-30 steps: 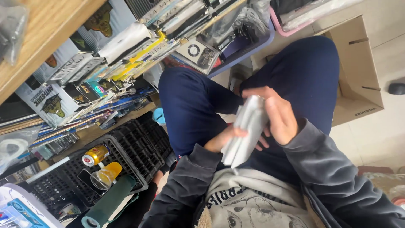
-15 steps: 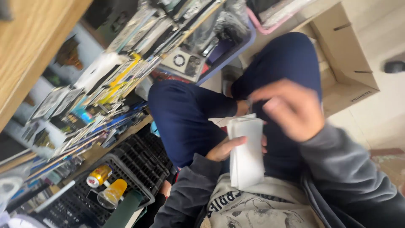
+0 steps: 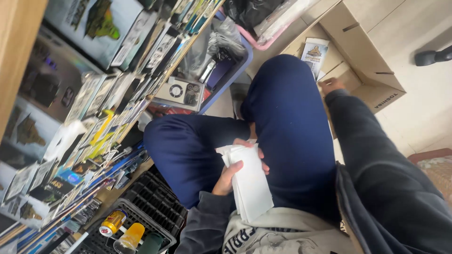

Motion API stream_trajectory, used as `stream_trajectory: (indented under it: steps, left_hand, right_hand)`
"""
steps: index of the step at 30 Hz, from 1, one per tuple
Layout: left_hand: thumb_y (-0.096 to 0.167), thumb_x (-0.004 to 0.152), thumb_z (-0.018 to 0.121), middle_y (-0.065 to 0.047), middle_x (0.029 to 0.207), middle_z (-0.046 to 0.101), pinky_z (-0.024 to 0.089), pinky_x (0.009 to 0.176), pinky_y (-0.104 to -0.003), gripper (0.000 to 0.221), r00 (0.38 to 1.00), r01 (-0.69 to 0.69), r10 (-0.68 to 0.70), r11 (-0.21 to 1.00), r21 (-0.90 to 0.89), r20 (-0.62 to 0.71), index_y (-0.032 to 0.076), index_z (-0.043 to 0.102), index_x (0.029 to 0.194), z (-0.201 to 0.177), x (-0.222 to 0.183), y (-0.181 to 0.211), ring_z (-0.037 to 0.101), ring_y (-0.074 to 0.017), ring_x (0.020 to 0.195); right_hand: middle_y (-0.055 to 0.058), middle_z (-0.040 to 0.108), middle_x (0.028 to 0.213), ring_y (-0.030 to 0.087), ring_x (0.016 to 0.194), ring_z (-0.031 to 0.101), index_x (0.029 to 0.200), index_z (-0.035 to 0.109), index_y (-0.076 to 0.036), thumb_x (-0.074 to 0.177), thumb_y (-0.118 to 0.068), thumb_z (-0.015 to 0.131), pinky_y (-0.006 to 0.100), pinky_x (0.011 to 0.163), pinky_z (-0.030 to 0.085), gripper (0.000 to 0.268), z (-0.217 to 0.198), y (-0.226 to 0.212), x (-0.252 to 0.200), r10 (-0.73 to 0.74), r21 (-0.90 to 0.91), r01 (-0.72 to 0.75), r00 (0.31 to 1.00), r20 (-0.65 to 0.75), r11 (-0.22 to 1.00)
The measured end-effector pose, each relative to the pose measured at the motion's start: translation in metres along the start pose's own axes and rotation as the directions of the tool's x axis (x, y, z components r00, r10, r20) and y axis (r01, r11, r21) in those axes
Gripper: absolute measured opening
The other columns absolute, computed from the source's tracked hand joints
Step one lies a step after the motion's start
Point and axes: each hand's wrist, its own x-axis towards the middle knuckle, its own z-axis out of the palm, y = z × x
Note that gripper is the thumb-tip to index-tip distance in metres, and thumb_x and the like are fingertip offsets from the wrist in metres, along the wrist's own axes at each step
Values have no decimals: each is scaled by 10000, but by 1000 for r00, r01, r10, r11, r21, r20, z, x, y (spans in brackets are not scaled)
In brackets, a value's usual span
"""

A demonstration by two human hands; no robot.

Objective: Unboxing and organizing mobile phone screen protectors from retail packaging

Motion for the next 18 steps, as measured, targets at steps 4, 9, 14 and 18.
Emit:
stream_trajectory:
  steps: [4, 9, 14, 18]
  left_hand:
    - [349, 914, 734, -226, 1179, 515, 589, 891, -553, 518, 999, 26, -26, 1000, 3, -39, 114, 439, 1270, -3, 6, 3, 674, -383, 952]
    - [376, 892, 747, -220, 1147, 533, 578, 856, -530, 533, 994, 52, -53, 999, -9, -100, 125, 439, 1248, -2, 13, 5, 675, -377, 913]
    - [394, 887, 739, -205, 1121, 548, 583, 840, -503, 534, 987, 58, -55, 998, 19, -150, 143, 430, 1243, 4, 17, 8, 684, -351, 904]
    - [395, 875, 764, -195, 1114, 554, 580, 847, -496, 536, 984, 73, -72, 997, 2, -162, 150, 447, 1232, 7, 18, 11, 679, -339, 895]
  right_hand:
    - [215, 686, 1178, 397, 1118, 615, 1196, 679, -117, 803, -597, 620, 492, 923, 482, 623, 61, 18, 11, 71, -66, -71, 997, -5, 995]
    - [187, 486, 1252, 411, 1163, 575, 1284, 491, -45, 760, -701, 722, 504, 1004, 456, 870, 30, -65, -35, 147, 99, -149, 989, 24, 984]
    - [186, 491, 1233, 440, 1165, 554, 1226, 420, -36, 710, -559, 868, 540, 957, 481, 861, 43, -76, -25, 122, 95, -109, 983, -139, 990]
    - [174, 544, 1172, 392, 1094, 607, 1147, 416, -83, 702, -470, 933, 479, 938, 497, 785, 50, -67, -15, 130, 241, -85, 976, -177, 967]
